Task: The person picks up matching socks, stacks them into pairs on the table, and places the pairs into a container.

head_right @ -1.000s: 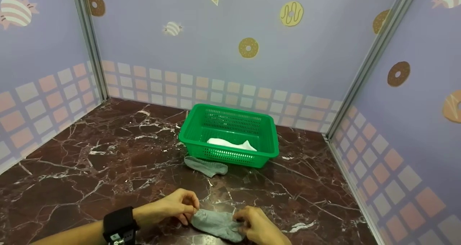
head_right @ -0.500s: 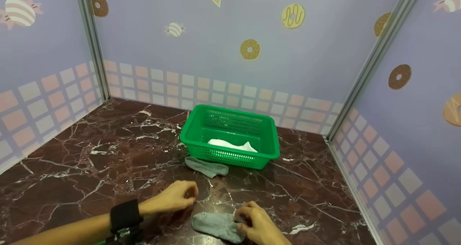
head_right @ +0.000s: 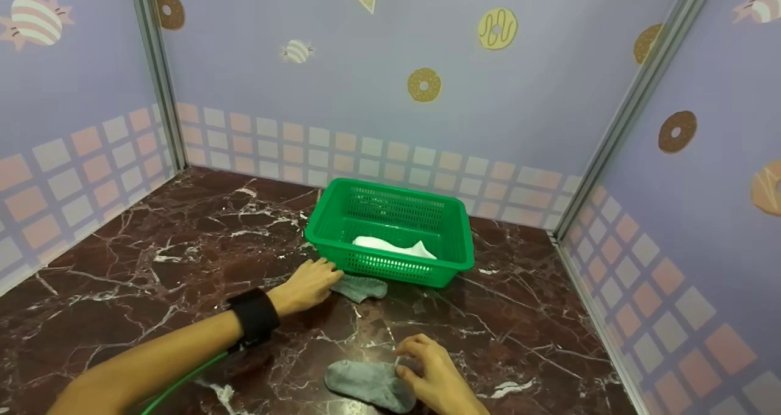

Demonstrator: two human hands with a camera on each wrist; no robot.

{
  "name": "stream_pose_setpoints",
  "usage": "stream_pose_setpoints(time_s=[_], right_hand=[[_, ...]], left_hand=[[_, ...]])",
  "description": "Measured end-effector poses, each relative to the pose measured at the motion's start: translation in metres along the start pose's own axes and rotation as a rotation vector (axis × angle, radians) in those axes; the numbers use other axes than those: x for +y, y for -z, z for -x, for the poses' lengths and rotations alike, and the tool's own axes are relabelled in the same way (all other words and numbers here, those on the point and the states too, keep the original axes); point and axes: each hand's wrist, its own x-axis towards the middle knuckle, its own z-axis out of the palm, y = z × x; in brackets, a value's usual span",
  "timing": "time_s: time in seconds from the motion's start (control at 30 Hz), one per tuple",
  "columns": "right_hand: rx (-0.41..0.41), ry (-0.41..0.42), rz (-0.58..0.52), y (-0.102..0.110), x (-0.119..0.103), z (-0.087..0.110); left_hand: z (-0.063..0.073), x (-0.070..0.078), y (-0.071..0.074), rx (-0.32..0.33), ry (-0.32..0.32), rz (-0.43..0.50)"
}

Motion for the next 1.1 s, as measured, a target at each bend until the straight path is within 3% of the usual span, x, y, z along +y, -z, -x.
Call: stream_pose_setpoints(time_s=[0.17, 0.33, 0.53, 0.67, 0.83, 1.0, 1.1], right_hand=[[0.068, 0.074, 0.015, -0.004, 0.000, -0.005], [0.058, 0.095, 0.037, -0.006, -0.001, -0.006], [0.074, 0.084, 0.021, -0.004, -0.006, -0.003], [0.147, 0.073, 0.098, -0.005, -0.006, -0.004], [0.297, 0.042, 0.173, -0.007, -0.007, -0.007], [0.395, 0.034, 0.198, -0.006, -0.014, -0.011], [0.434, 0.062, 0.215, -0.006, -0.036, -0.014]], left_hand=[[-0.005, -0.001, -0.004, -0.036, 0.020, 0.004], [-0.002, -0.001, -0.001, -0.046, 0.023, 0.070], [0.000, 0.004, 0.021, 0.003, -0.022, 0.365], [0.001, 0.015, 0.040, -0.034, -0.046, 0.555], [0.004, 0.030, 0.056, -0.021, -0.100, 0.690], [0.009, 0.043, 0.071, -0.021, -0.103, 0.825], [0.013, 0.050, 0.080, -0.052, -0.078, 0.911]])
